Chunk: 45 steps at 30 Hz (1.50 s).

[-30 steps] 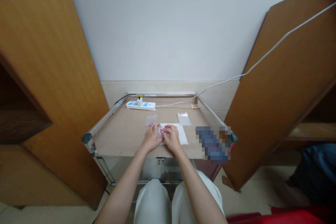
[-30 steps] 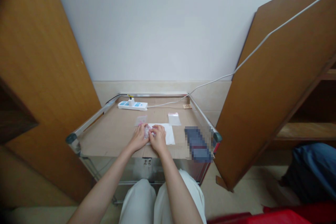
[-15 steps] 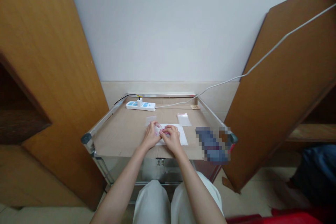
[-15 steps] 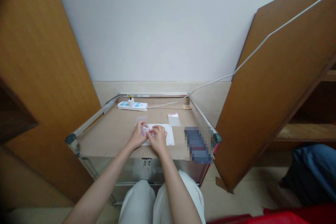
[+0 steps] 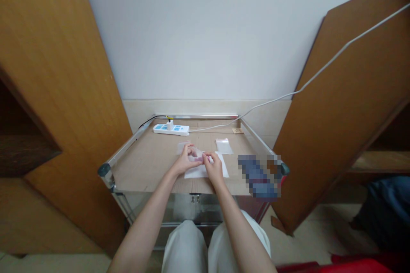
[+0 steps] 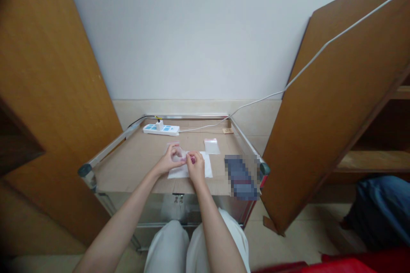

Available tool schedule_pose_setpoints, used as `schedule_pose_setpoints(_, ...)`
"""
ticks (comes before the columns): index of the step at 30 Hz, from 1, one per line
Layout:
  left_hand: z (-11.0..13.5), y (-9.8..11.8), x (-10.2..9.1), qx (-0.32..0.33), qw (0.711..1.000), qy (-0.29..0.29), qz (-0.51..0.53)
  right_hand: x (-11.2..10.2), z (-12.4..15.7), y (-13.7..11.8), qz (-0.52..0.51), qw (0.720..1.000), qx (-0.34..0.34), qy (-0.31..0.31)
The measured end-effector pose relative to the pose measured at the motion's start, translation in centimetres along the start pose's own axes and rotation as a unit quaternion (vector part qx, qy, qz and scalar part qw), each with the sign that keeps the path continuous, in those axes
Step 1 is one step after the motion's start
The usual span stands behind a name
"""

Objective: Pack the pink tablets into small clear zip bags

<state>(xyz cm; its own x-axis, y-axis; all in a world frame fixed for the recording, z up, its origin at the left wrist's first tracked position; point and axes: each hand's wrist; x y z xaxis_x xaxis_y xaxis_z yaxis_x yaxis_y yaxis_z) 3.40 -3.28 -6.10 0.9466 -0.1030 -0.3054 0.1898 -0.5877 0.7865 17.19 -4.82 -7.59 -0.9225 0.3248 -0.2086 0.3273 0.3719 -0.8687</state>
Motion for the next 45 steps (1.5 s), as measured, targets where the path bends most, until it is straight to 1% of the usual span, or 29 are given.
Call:
schedule_pose_setpoints(2,-0.3,0.0,-0.2,-0.034,0.997,-0.01,0.064,0.0,-0.1,0.0,-0.022,1.0,0.018,0.006)
schedule_pose_setpoints(4,-0.5,-0.2,-0.4,-0.067,0.99,-0.005,0.125,0.0,-0.2,0.1,-0.036,0.999,0.034,0.013)
schedule_pose_setpoints(6,-0.7,-0.3,-0.4,-0.083,0.983,0.0,0.163,0.1,-0.3,0.2,-0.045,0.998,0.047,0.019)
schedule_pose_setpoints(8,-0.7,-0.4,-0.2,-0.091,0.979,0.003,0.183,0.2,-0.4,0.3,-0.048,0.997,0.059,0.025)
schedule_pose_setpoints(12,-0.2,-0.8,0.3,-0.106,0.969,0.036,0.221,0.3,-0.5,0.4,-0.057,0.995,0.08,0.027)
schedule_pose_setpoints(16,0.1,-1.0,0.5,-0.12,0.961,0.046,0.245,0.3,-0.4,0.2,-0.078,0.993,0.09,0.002)
schedule_pose_setpoints(21,0.4,-1.1,0.5,-0.164,0.95,0.054,0.258,0.2,-0.4,-0.1,-0.096,0.991,0.088,-0.012)
schedule_pose_setpoints(26,0.6,-0.9,0.5,-0.191,0.948,0.047,0.251,0.5,-0.9,0.7,-0.112,0.988,0.099,-0.023)
schedule_pose_setpoints(30,0.7,-1.0,0.6,-0.194,0.951,0.069,0.232,0.8,-1.5,1.2,-0.14,0.982,0.121,-0.027)
schedule_pose_setpoints(36,0.7,-1.4,0.7,-0.188,0.951,0.103,0.222,1.1,-1.3,0.7,-0.182,0.97,0.16,-0.034)
schedule_pose_setpoints(41,0.8,-1.2,0.8,-0.183,0.952,0.126,0.209,0.9,-0.8,0.4,-0.198,0.967,0.156,-0.031)
schedule_pose_setpoints(45,0.9,-1.0,0.8,-0.188,0.953,0.113,0.21,0.6,-0.6,0.4,-0.205,0.968,0.14,-0.035)
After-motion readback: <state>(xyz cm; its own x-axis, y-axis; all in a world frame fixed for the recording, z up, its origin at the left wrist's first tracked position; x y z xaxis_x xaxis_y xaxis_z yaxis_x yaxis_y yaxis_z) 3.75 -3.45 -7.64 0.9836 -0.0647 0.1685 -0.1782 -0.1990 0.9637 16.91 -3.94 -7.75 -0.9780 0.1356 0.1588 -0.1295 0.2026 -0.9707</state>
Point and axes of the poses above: each hand's wrist, its own z-axis away from the middle knuckle, its own x-axis out of the palm, y = z × x, and after that the axes turned 11 degrees about x, right-handed
